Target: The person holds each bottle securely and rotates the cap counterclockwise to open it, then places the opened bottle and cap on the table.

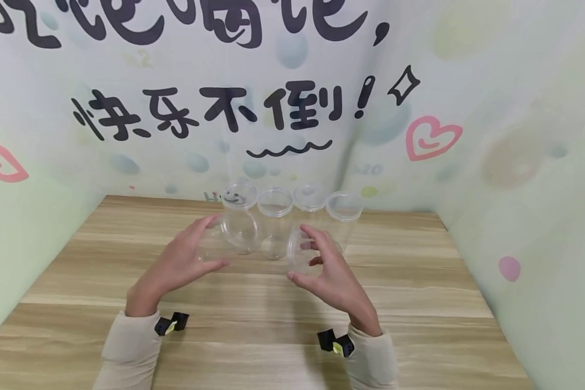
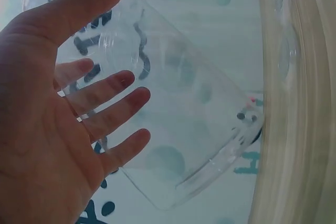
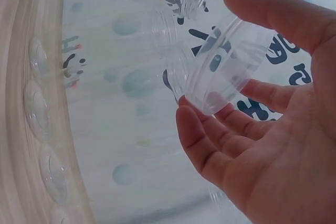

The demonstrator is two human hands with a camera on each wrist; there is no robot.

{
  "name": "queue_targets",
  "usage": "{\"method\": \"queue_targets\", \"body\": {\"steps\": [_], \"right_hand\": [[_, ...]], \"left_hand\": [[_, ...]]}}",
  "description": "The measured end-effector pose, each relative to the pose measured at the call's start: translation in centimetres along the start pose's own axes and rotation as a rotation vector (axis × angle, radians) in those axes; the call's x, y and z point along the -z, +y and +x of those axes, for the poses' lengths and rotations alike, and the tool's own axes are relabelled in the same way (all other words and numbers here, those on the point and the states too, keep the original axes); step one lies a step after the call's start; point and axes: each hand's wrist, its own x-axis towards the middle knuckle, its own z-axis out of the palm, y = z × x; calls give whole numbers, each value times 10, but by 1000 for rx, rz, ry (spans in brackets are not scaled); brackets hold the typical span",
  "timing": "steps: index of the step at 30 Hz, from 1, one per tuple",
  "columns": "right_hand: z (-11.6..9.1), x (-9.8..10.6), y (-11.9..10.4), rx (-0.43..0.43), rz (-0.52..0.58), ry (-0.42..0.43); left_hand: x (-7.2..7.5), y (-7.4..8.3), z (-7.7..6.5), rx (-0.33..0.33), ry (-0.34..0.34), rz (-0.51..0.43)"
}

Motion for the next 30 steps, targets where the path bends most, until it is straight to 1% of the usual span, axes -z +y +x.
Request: {"method": "queue_targets", "body": {"steps": [2, 5, 9, 13, 17, 24, 26, 30], "right_hand": [[0, -1, 3, -6, 0, -4], [0, -2, 4, -16, -8, -9], [1, -1, 5, -33, -18, -15], [1, 1, 6, -40, -19, -27], [1, 1, 8, -45, -13, -31], [2, 2, 11, -63, 0, -38], [3, 2, 11, -68, 5, -42], [4, 0, 13, -74, 8, -54]], "left_hand": [[3, -8, -3, 28, 20, -29], [6, -18, -6, 84, 35, -100], [8, -28, -7, 136, 21, -177], [9, -35, -4, 179, 22, -201], [9, -40, 1, 220, 26, -250], [9, -48, 3, 298, 22, -324], [8, -51, 4, 315, 26, -335], [7, -56, 4, 318, 40, -334]]}}
